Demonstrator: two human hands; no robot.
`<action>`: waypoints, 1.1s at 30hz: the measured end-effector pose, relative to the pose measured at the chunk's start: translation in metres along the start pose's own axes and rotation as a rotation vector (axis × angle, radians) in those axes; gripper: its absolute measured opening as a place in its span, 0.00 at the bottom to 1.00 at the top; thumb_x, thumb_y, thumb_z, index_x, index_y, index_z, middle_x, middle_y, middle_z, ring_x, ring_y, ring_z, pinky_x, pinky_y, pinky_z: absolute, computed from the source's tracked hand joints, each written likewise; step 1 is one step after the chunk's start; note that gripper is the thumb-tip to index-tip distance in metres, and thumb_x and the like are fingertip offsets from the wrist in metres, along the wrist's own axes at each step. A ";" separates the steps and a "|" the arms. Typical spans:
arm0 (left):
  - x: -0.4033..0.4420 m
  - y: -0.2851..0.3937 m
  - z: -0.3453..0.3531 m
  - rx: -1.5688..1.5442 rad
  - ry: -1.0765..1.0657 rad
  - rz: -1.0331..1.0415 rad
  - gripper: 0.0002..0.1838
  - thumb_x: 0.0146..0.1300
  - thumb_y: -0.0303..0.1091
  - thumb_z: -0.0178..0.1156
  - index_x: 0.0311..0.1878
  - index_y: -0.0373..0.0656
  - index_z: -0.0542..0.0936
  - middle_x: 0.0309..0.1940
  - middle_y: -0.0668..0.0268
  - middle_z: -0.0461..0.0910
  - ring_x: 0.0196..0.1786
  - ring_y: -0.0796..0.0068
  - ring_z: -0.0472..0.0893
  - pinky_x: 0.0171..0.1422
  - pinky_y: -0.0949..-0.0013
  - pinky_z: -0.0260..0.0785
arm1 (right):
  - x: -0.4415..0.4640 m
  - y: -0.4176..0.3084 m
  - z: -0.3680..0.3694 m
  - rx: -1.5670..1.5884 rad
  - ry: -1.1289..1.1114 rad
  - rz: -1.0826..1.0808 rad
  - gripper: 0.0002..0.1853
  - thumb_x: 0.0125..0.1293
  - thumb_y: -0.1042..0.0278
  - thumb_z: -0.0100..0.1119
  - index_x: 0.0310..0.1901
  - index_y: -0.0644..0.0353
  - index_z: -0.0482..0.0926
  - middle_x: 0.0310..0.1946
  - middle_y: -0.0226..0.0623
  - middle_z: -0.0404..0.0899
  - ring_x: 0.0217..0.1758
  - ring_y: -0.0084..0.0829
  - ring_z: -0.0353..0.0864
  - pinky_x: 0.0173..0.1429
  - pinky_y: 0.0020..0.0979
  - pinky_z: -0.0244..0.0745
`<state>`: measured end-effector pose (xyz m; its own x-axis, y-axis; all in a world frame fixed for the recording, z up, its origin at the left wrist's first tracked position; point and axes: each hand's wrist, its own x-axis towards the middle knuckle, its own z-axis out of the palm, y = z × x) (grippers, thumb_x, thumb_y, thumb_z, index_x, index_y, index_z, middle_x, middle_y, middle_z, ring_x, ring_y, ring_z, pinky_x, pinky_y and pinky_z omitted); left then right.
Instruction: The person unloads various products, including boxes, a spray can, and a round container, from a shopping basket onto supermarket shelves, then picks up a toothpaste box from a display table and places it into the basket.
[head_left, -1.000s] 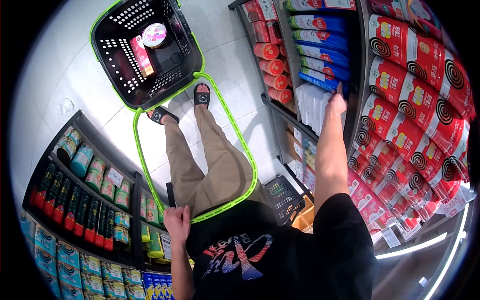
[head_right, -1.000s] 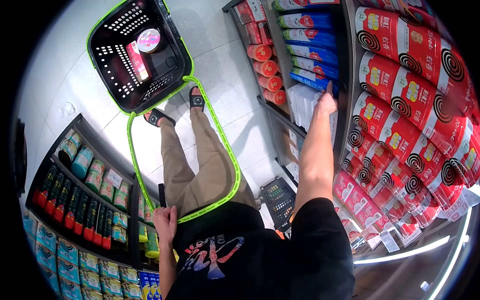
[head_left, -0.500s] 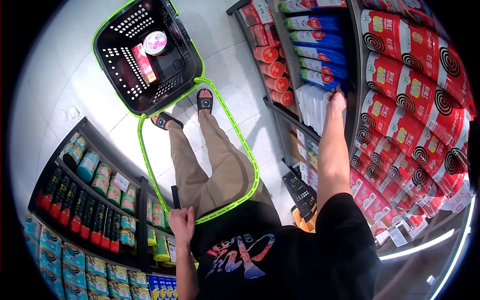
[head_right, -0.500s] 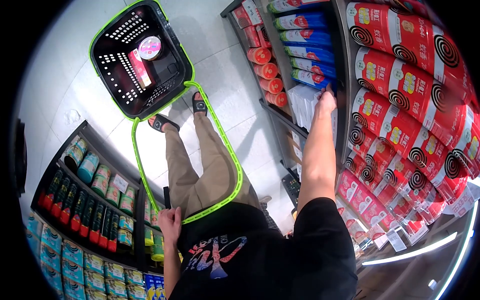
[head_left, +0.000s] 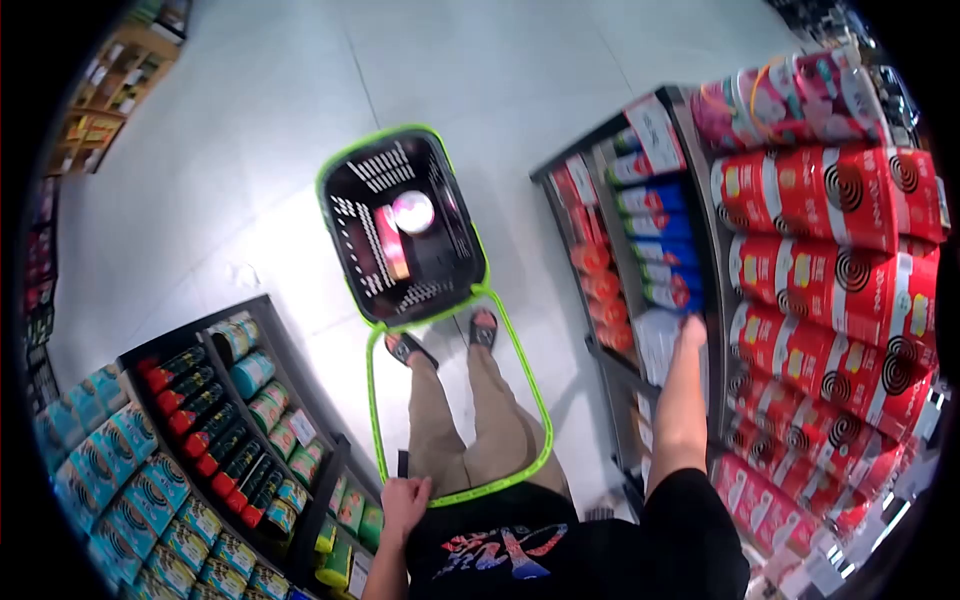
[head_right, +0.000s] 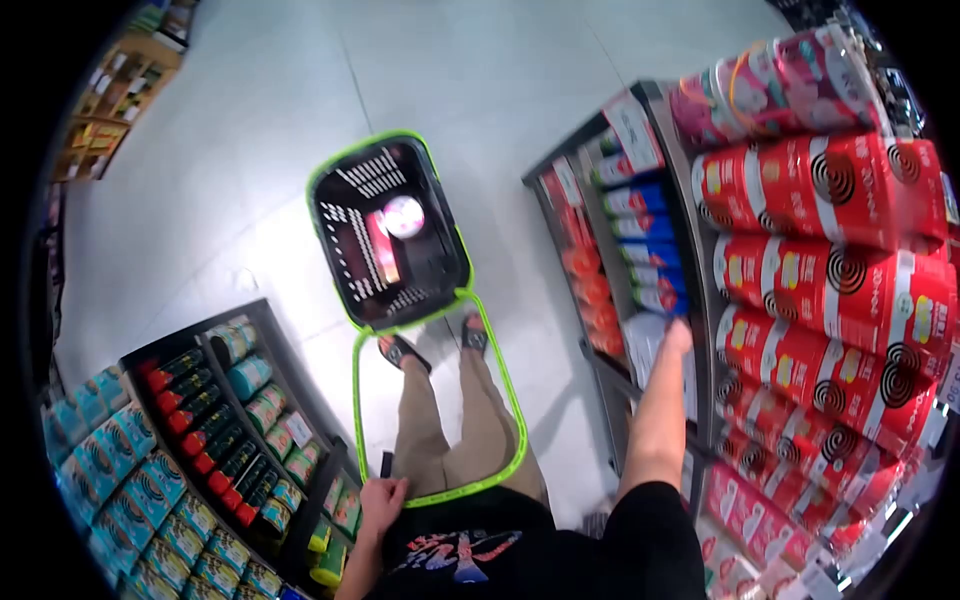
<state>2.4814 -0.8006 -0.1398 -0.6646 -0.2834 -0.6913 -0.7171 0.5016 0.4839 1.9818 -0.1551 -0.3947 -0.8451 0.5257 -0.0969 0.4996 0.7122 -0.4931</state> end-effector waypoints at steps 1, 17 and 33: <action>-0.001 0.001 -0.003 0.001 0.061 0.010 0.22 0.63 0.47 0.60 0.20 0.39 0.80 0.18 0.50 0.75 0.28 0.46 0.78 0.33 0.48 0.68 | -0.023 -0.041 -0.009 0.544 0.034 0.277 0.10 0.62 0.65 0.57 0.25 0.57 0.78 0.19 0.32 0.74 0.20 0.27 0.73 0.23 0.33 0.64; 0.035 0.043 -0.048 0.048 0.133 0.032 0.27 0.65 0.60 0.51 0.35 0.48 0.88 0.27 0.54 0.84 0.36 0.49 0.84 0.44 0.52 0.76 | -0.391 -0.299 -0.012 0.190 -0.825 -0.633 0.15 0.65 0.64 0.61 0.49 0.64 0.82 0.36 0.45 0.85 0.37 0.34 0.84 0.47 0.32 0.77; 0.049 0.074 -0.123 0.060 -0.012 0.662 0.24 0.67 0.54 0.55 0.33 0.40 0.82 0.29 0.51 0.82 0.35 0.46 0.81 0.41 0.50 0.72 | -0.533 -0.401 -0.107 -0.283 -1.029 -1.466 0.30 0.49 0.68 0.68 0.58 0.56 0.76 0.43 0.44 0.83 0.47 0.51 0.80 0.48 0.47 0.75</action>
<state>2.3703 -0.8774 -0.0717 -0.9583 0.1091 -0.2641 -0.1448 0.6115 0.7779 2.2520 -0.6714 -0.0527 -0.2940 -0.9202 -0.2585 -0.7559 0.3894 -0.5263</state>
